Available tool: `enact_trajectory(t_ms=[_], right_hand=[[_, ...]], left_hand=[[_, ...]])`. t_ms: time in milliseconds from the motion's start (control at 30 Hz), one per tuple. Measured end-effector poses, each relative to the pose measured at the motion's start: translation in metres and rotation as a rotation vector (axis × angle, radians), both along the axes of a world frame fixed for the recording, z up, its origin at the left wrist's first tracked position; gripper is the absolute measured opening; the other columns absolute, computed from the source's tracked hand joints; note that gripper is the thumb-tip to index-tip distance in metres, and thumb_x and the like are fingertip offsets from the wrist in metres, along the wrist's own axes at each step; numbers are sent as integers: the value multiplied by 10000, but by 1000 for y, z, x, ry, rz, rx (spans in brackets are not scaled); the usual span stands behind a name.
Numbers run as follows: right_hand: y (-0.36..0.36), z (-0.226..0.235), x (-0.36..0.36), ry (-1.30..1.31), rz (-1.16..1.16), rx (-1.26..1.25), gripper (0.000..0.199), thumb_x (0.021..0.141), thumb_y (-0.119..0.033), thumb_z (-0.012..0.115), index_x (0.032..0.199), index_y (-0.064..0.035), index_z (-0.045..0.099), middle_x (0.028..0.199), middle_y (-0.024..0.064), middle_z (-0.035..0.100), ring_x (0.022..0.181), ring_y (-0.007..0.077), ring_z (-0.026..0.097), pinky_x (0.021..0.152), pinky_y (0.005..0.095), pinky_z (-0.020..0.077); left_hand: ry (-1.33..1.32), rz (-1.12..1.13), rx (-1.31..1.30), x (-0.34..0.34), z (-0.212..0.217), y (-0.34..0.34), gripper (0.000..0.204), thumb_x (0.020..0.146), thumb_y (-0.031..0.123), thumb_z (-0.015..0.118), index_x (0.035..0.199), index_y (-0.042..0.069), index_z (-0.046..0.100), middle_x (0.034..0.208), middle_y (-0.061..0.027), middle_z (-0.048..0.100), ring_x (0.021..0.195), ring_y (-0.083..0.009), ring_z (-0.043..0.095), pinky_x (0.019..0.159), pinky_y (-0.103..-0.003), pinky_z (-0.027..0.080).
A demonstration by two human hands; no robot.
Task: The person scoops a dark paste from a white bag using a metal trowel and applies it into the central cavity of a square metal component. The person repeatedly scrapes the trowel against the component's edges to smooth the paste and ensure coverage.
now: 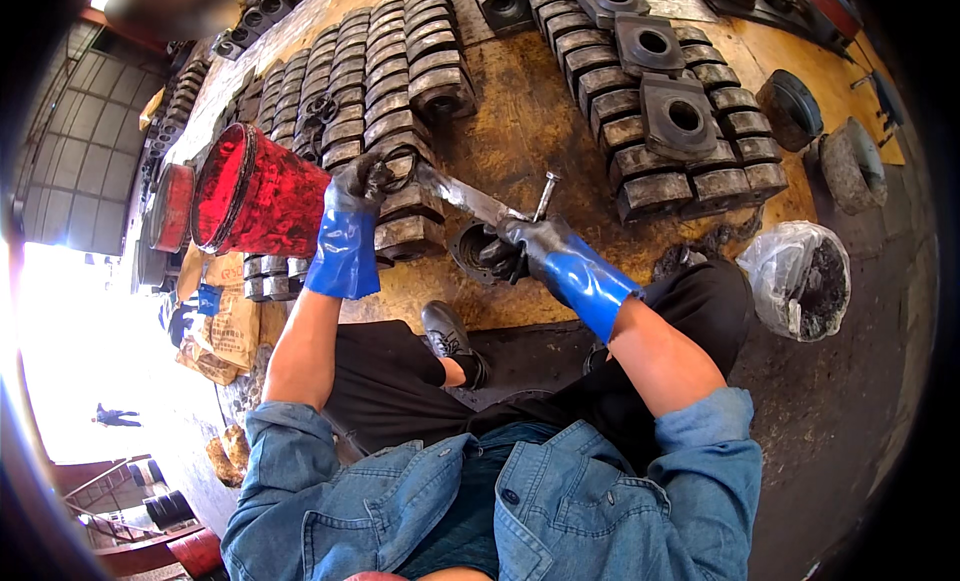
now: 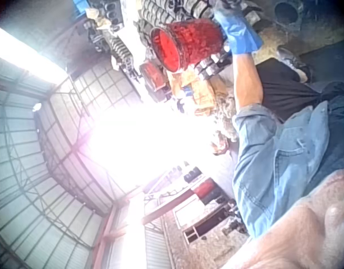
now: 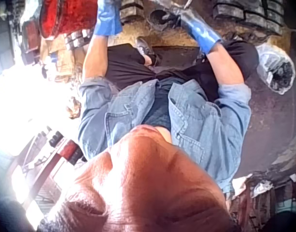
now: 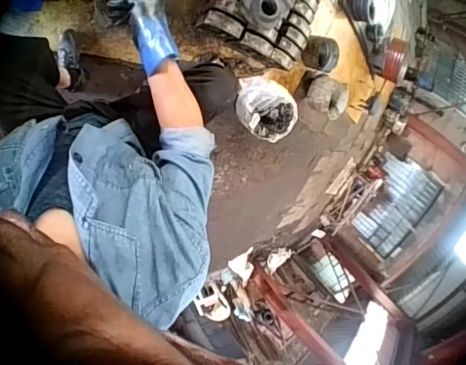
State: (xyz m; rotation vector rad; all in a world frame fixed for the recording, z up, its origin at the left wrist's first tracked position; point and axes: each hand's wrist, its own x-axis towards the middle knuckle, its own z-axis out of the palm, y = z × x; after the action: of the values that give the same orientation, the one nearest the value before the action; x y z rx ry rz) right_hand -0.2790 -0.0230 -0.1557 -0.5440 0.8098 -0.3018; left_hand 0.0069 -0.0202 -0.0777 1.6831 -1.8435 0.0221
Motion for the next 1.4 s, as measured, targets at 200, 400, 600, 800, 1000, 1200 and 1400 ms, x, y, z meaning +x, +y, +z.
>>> enact_trajectory(t_ms=[200, 400, 600, 800, 1000, 1200, 1400], right_hand=[[8, -3, 0, -199, 2, 53, 411, 915, -240, 549, 1139, 103, 510, 791, 202, 633, 546, 247, 587, 470, 355, 470], [0, 42, -16, -50, -144, -179, 811, 738, -339, 774, 1204, 214, 407, 1138, 411, 494, 962, 476, 589, 747, 473, 536], [7, 61, -21, 182, -226, -704, 244, 880, -165, 592, 1048, 11, 603, 794, 105, 674, 734, 160, 663, 614, 260, 519], [6, 56, -20, 470, -214, -1511, 268, 780, -119, 621, 1047, -104, 632, 875, 86, 671, 764, 256, 654, 664, 356, 532], [6, 59, -25, 577, -159, -1595, 301, 766, -168, 629, 1063, -124, 639, 928, 98, 661, 793, 301, 639, 668, 375, 530], [6, 56, -24, 544, -231, -1520, 280, 781, -184, 632, 1056, -130, 641, 927, 103, 660, 802, 303, 642, 690, 374, 537], [7, 28, -15, 157, -336, -963, 196, 832, -93, 568, 1005, -16, 617, 835, 75, 618, 721, 186, 620, 640, 270, 519]], left_hand=[[622, -104, 100, -22, 9, -3, 224, 844, 85, 594, 1044, -7, 637, 846, -74, 685, 749, -140, 626, 674, -283, 499], [583, -27, -142, 43, -22, -19, 130, 905, 118, 571, 968, 5, 581, 835, -114, 687, 587, -107, 584, 523, -244, 472], [655, 77, 2, 25, -2, -9, 73, 885, 79, 577, 886, 26, 626, 825, -45, 678, 658, -89, 568, 583, -238, 458], [605, 136, 142, -2, 24, 6, 121, 863, 103, 603, 934, 30, 668, 810, -33, 680, 717, -107, 601, 644, -259, 479], [582, 150, 241, -2, 33, 5, 116, 850, 81, 613, 934, 25, 670, 841, -54, 694, 695, -114, 622, 631, -252, 487], [559, 116, 164, 1, 27, 1, 111, 857, 85, 609, 928, 23, 668, 836, -56, 694, 678, -110, 618, 615, -250, 485], [559, 89, 88, 2, 16, -2, 108, 863, 88, 605, 923, 21, 666, 831, -57, 693, 662, -106, 615, 599, -249, 482]])
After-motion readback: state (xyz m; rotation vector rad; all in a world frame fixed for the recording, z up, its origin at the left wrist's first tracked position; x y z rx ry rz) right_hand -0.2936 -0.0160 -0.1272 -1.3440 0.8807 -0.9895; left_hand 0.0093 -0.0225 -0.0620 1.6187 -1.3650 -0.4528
